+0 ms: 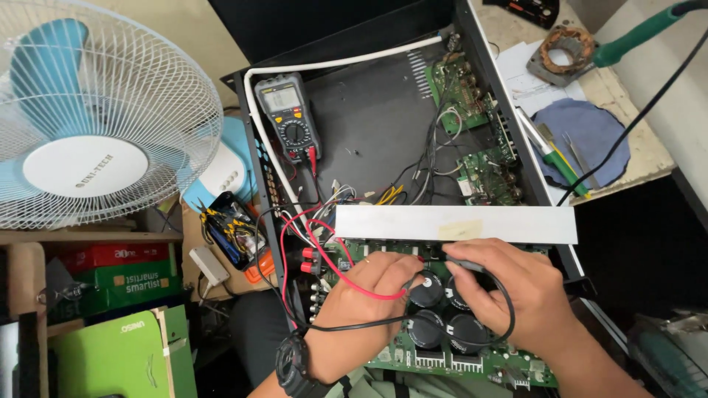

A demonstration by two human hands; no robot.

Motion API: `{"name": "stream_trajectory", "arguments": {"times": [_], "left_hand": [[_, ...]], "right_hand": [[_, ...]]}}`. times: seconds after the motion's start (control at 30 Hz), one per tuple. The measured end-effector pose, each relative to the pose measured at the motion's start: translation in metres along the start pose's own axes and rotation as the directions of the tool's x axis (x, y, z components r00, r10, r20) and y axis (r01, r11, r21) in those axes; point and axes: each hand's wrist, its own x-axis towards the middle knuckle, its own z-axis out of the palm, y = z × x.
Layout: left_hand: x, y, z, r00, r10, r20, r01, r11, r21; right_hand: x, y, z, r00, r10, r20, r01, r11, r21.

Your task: The person is using a digital multimeter to probe various test points on a large amplifier circuit board for diagnostic purposes.

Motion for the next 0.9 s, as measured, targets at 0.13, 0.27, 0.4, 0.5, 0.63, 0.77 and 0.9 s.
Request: {"name": "stream_trajectory", "arguments": {"times": [0.13,0.27,0.4,0.5,0.63,0.77,0.9], "left_hand": [[-0.0032,-0.0029,0.0016,1.0,-0.019,0.015,0.02,0.999,-0.033],[-0.0029,-0.0027,0.002,1.0,-0.011,0.007,0.011,1.0,-0.024],[-0.0044,-0.004,0.0033,1.0,-0.018,0.009,0.018,0.999,-0.027],[-0.0053,-0.0052,0.0046,1.0,-0.024,0.013,0.025,0.999,-0.021],[-0.0055,-0.0045,0.0044,0.999,-0.035,0.017,0.035,0.999,-0.026],[-0.005,-0.0041,0.0029,0.999,-0.028,0.016,0.029,0.999,-0.029],[-0.0059,-0.0049,0.0032,0.999,-0.031,0.028,0.032,0.999,-0.025]], "right_hand": [[-0.0034,0.004,0.0014,1.0,0.006,0.01,-0.006,1.0,-0.015],[-0.0032,0.0053,0.0023,1.0,-0.011,0.01,0.011,1.0,-0.005],[-0.0016,0.0039,0.0015,1.0,-0.023,0.012,0.023,1.0,-0.011],[-0.0022,0.0047,0.0021,1.0,-0.026,0.009,0.026,1.0,-0.003],[-0.0013,0.0044,0.0022,0.999,-0.041,0.008,0.041,0.999,-0.006],[-0.0009,0.0041,0.0017,0.999,-0.036,0.015,0.036,0.999,-0.002],[-0.0001,0.0035,0.0015,0.999,-0.042,0.016,0.042,0.999,0.007]]}}
